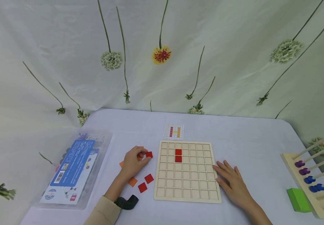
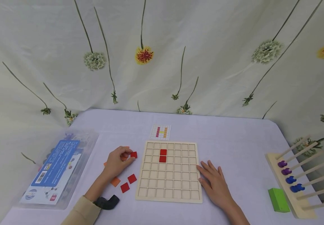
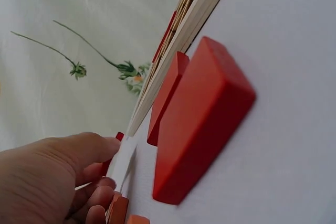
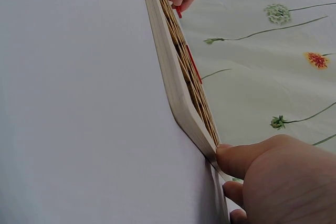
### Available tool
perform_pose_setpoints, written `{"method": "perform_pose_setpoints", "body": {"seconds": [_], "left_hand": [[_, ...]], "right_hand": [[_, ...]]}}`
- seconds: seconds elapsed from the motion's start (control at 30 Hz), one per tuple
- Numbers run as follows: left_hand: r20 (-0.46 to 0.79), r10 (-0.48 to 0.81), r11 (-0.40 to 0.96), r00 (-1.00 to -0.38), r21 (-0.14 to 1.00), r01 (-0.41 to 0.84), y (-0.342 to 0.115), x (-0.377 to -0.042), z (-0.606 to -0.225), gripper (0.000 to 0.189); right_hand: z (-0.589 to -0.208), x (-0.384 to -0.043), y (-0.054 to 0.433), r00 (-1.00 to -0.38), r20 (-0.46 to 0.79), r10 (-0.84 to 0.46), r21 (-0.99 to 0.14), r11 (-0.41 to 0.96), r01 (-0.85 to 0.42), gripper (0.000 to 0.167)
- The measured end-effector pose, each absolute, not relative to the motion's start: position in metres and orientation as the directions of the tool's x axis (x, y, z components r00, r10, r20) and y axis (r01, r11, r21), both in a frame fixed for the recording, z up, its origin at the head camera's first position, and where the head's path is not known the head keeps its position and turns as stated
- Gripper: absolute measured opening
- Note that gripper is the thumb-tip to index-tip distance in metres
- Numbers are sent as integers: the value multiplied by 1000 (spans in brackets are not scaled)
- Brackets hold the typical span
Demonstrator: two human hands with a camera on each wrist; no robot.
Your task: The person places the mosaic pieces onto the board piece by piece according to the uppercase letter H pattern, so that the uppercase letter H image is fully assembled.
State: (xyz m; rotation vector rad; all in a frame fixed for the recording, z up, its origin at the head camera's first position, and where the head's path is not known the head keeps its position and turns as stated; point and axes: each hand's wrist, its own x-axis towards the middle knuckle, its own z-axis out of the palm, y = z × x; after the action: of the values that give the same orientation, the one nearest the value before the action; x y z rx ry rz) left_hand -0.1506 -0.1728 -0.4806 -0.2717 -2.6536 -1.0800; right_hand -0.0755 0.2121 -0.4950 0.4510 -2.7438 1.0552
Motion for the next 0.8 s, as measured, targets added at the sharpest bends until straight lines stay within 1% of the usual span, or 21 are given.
{"method": "perform_pose_setpoints", "body": {"seconds": [0.07, 0.2, 0.3, 0.53, 0.8], "left_hand": [[318, 65, 685, -946, 675, 274, -172, -150, -478, 23], [287, 42, 674, -957, 699, 239, -168, -147, -466, 23], [256, 48, 661, -966, 716, 223, -161, -144, -456, 23], [218, 133, 603, -967, 757, 254, -132, -142, -435, 23], [172, 227, 534, -958, 801, 271, -100, -142, -437, 20]], "right_hand": [[-495, -75, 212, -940, 262, -218, -622, 706, -337, 42], [-494, -76, 211, -939, 265, -220, -623, 704, -341, 42], [-494, -76, 211, -938, 265, -221, -623, 703, -342, 42], [-495, -76, 212, -942, 256, -217, -623, 708, -333, 42], [-496, -76, 213, -938, 269, -220, -625, 701, -344, 42]]}}
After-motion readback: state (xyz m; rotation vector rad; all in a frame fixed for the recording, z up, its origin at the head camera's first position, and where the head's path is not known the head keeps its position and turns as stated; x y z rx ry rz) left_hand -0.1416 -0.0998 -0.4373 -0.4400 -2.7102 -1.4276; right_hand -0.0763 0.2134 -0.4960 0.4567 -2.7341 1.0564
